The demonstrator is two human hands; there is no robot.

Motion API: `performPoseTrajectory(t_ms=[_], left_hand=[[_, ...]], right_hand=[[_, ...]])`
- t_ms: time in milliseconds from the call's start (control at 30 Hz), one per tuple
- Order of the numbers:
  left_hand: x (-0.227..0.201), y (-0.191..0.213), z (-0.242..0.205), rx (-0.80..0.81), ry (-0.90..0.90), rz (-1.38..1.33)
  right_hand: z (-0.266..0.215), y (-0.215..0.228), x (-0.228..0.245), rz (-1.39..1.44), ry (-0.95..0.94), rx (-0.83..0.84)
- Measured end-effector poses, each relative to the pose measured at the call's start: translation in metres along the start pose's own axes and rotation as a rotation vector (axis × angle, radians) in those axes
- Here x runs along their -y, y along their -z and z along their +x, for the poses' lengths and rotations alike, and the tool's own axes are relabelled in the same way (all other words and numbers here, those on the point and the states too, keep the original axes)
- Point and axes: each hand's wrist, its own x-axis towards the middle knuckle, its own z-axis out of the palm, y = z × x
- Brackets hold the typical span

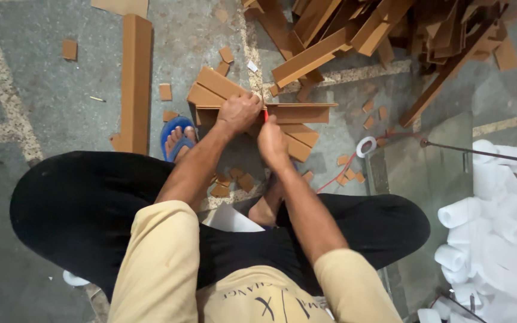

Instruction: The person sits on the floor and uses a red utility knife to cut long strips of cardboard into smaller pieces. They repeatedly pick up a strip, cut it, and toss the pieces onto a growing pile nearby.

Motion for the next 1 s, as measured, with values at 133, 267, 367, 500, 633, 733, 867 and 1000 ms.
performPoseTrajectory(t_ms=[133, 267, 367, 500, 633, 733, 867, 1000], left_hand=[[-0.007, 0.008, 0.0, 0.001, 0.054, -0.047], [0.001, 0.017, 0.008, -0.013, 0.135, -0.063], [-0.002, 0.013, 0.001, 0.1, 0.144, -0.029], [0.001, 0.017, 0.011, 0.057, 0.018, -0.01], [-0.002, 0.017, 0.007, 0.044, 0.0, -0.002], [-0.01, 0.007, 0.011, 0.036, 0.055, -0.036], [-0.015, -0.007, 0.023, 0.0, 0.105, -0.041], [-0.015, -0.013, 0.025, 0.075, 0.093, -0.039]], right_hand=[[0.013, 0.007, 0.0, -0.009, -0.011, 0.067], [-0.01, 0.033, 0.002, 0.075, -0.001, 0.09], [-0.061, 0.049, -0.013, 0.082, 0.066, 0.055], [-0.087, 0.069, -0.016, 0.187, 0.014, -0.114], [-0.084, 0.065, -0.004, 0.146, -0.072, -0.092], [-0.075, 0.058, -0.001, 0.144, -0.04, -0.124], [-0.07, 0.049, -0.004, 0.136, -0.059, -0.137], [-0.072, 0.043, -0.008, 0.132, -0.079, -0.125]])
